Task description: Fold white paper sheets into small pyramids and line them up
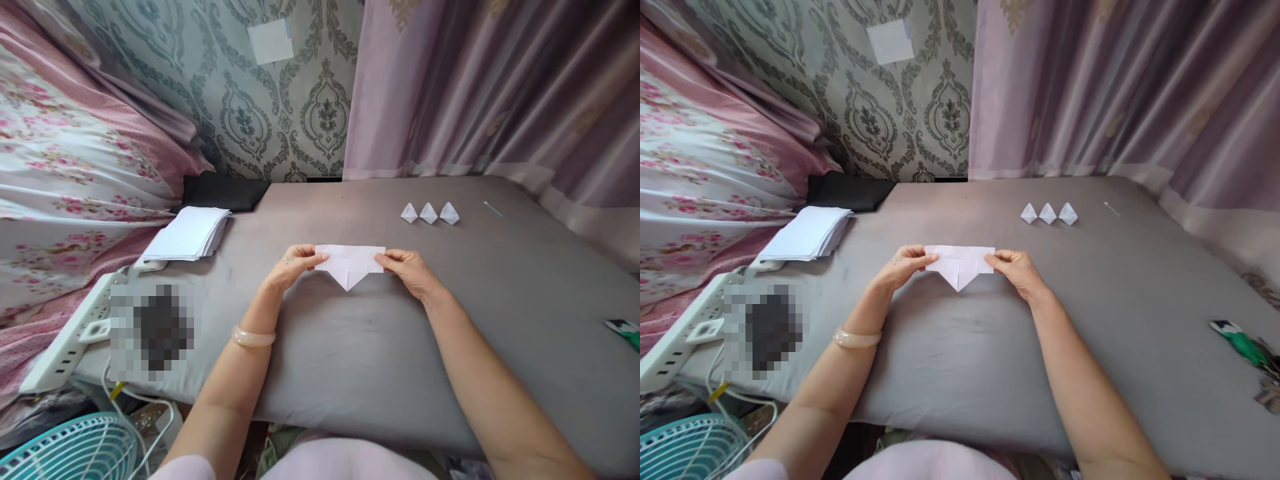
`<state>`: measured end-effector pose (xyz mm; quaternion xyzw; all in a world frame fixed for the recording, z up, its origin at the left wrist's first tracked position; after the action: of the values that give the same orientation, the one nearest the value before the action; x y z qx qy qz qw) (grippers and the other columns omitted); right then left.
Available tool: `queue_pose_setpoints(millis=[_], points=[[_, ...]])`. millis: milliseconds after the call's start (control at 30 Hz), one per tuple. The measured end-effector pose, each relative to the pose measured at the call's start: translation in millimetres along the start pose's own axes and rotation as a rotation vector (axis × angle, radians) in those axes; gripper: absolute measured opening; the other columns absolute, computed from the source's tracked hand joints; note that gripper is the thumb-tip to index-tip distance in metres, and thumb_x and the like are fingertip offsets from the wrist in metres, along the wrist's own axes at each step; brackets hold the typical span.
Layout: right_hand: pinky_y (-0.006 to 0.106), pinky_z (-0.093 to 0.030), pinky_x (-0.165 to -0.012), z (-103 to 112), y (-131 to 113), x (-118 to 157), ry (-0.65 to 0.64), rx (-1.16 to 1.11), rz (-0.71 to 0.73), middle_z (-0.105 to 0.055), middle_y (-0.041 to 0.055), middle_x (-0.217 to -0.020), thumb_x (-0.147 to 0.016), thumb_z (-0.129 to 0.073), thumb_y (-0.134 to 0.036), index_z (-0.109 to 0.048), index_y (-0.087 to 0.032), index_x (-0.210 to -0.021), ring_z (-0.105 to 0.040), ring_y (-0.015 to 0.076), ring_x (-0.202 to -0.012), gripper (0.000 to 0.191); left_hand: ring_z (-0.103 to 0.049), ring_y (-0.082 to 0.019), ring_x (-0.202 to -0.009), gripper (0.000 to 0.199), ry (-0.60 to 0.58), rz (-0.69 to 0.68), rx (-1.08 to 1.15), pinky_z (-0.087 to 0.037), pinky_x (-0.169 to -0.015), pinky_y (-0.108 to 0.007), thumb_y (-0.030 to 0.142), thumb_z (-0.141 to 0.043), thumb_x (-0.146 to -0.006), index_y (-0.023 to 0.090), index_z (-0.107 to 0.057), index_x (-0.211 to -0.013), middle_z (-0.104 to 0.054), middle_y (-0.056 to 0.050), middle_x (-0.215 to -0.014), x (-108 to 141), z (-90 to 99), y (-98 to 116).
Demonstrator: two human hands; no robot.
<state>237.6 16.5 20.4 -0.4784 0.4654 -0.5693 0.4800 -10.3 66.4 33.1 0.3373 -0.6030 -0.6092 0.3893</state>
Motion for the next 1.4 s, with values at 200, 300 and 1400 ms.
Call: queue_pose_setpoints(millis=[200, 300, 1400], points=[[0.029, -0.044, -0.073, -7.7, -24.0, 11.2, -0.225, 0.162, 0.103, -0.069, 0.0022, -0.083, -0.07, -0.074, -0.043, -0.074, -0.02, -0.084, -0.059, 0.0158, -0.076, 0.027, -0.049, -0.009, -0.059, 0.026, -0.079, -0.092, -0.184, -0.037, -0.056, -0.022, 0.038, -0.074, -0.074, 0.014, -0.072, -0.082, -0.059, 0.0, -0.064, 10.0, 0.6, 27.8], [0.028, -0.041, -0.064, -6.2, -42.0, 18.6, -0.17, 0.379, 0.288, -0.066, 0.0026, -0.081, -0.076, -0.068, -0.039, -0.073, -0.02, -0.077, -0.055, 0.0146, -0.069, 0.02, -0.05, -0.01, -0.059, 0.022, -0.094, -0.223, -0.384, -0.039, -0.055, -0.022, 0.036, -0.068, -0.08, 0.014, -0.069, -0.08, -0.058, -0.001, -0.064, 15.2, -2.3, 43.8], [0.033, -0.044, -0.072, -8.8, 0.5, -5.5, -0.051, 0.682, 0.116, -0.061, 0.0072, -0.098, -0.075, -0.061, -0.039, -0.067, -0.02, -0.061, -0.055, 0.016, -0.073, 0.024, -0.05, -0.016, -0.065, 0.021, 0.222, -0.067, -0.682, -0.04, -0.066, -0.029, 0.037, -0.067, -0.074, 0.017, -0.067, -0.069, -0.057, -0.005, -0.076, 11.5, 12.1, -20.0]])
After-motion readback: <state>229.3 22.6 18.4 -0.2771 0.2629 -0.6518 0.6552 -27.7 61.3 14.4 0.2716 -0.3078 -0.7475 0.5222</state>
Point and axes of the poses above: each hand's wrist, its own x-axis away from the middle knuckle, its own z-axis out of the back of the hand, y = z × x, the point moved 6 cm from there along -x, towards the middle knuckle
